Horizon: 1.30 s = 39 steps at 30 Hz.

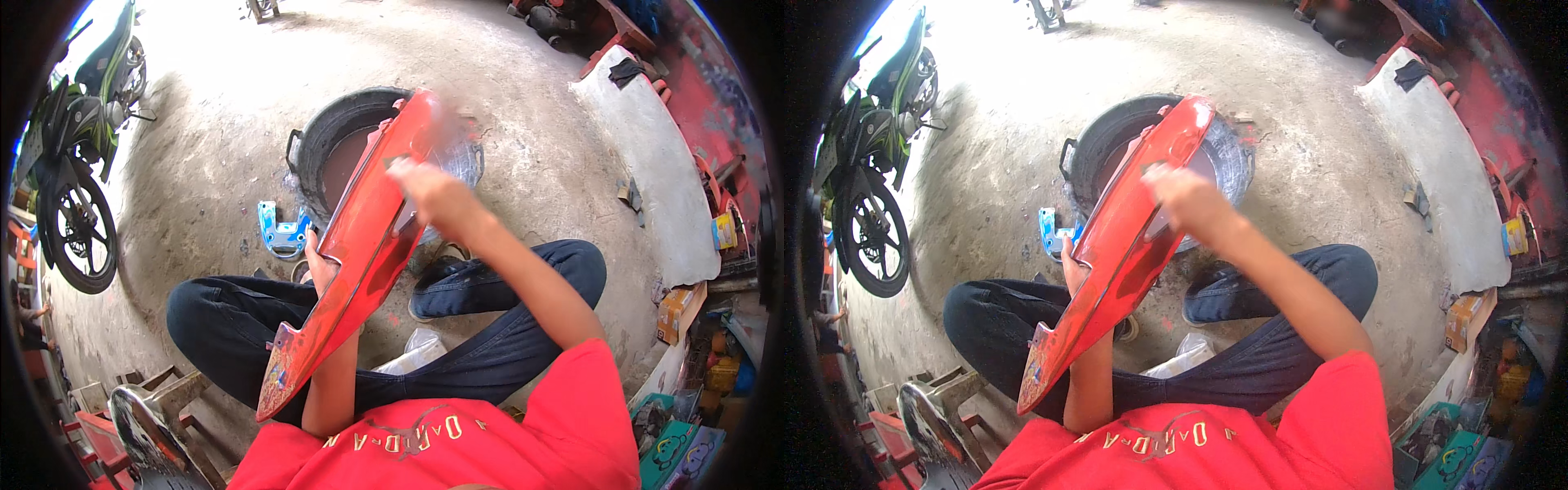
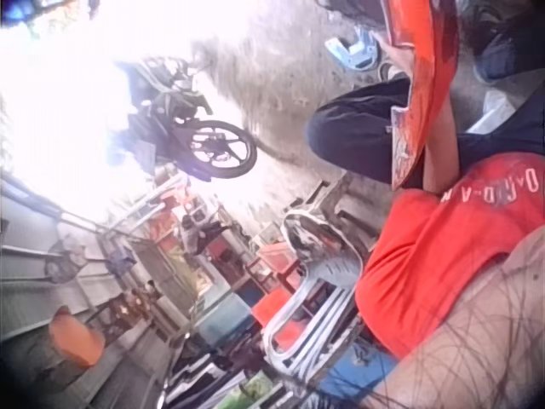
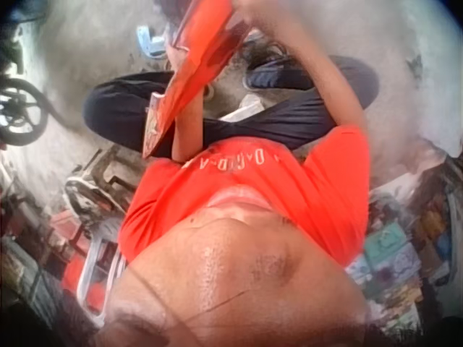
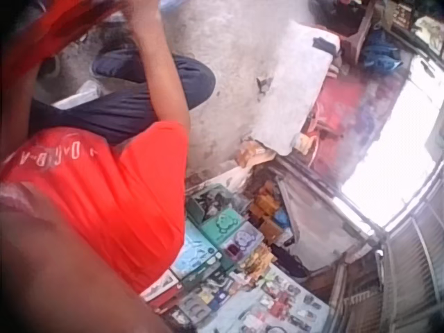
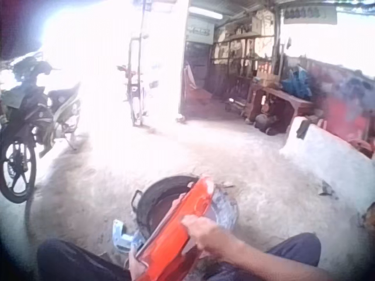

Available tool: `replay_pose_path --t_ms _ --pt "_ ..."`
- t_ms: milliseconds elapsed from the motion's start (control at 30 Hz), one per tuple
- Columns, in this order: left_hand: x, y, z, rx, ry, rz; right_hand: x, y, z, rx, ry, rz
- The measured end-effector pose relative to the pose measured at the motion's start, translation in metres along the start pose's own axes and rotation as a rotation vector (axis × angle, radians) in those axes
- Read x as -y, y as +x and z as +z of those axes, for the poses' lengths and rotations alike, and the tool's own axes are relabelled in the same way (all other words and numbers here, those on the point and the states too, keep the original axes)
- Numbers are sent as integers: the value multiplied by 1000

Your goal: The person sands a red motorcycle fairing by hand using a piece of sandpaper, repeatedly dipping the paper into a bucket of water and scrubbing the surface of the fairing.

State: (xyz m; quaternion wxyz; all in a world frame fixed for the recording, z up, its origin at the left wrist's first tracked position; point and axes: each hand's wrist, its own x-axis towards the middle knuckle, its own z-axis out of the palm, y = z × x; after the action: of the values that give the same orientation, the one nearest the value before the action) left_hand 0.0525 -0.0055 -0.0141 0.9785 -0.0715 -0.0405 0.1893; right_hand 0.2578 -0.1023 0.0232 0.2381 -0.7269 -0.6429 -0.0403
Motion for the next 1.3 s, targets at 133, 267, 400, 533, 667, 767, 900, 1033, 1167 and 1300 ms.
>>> replay_pose_path --t_ms 133,267,400,533,667,767,900,1033,1167,1300 --pt "-4 0 -2 -70 353 19 -77 -3 4 -102 110 586" --pt "-14 3 -28 22 230 -19 -149 -30 41 -46 51 839" --pt "-11 4 -20 183 -20 -68 -169 -30 90 95 48 885" --pt "-25 0 -28 106 147 -52 -193 -33 134 239 154 741" --pt "-35 -10 -40 -48 68 -4 -210 -43 182 320 170 751" --pt "-46 -22 -49 -249 178 112 -202 -46 204 379 218 750" --pt "-42 -22 -37 -119 59 104 -203 -64 227 358 240 716" --pt "-49 -27 -39 -308 247 96 -203 -62 231 504 309 681" --pt "-45 -27 -27 -233 164 105 -196 -37 214 662 382 615" --pt "-35 -10 -25 -303 348 37 -265 -38 184 222 279 652"
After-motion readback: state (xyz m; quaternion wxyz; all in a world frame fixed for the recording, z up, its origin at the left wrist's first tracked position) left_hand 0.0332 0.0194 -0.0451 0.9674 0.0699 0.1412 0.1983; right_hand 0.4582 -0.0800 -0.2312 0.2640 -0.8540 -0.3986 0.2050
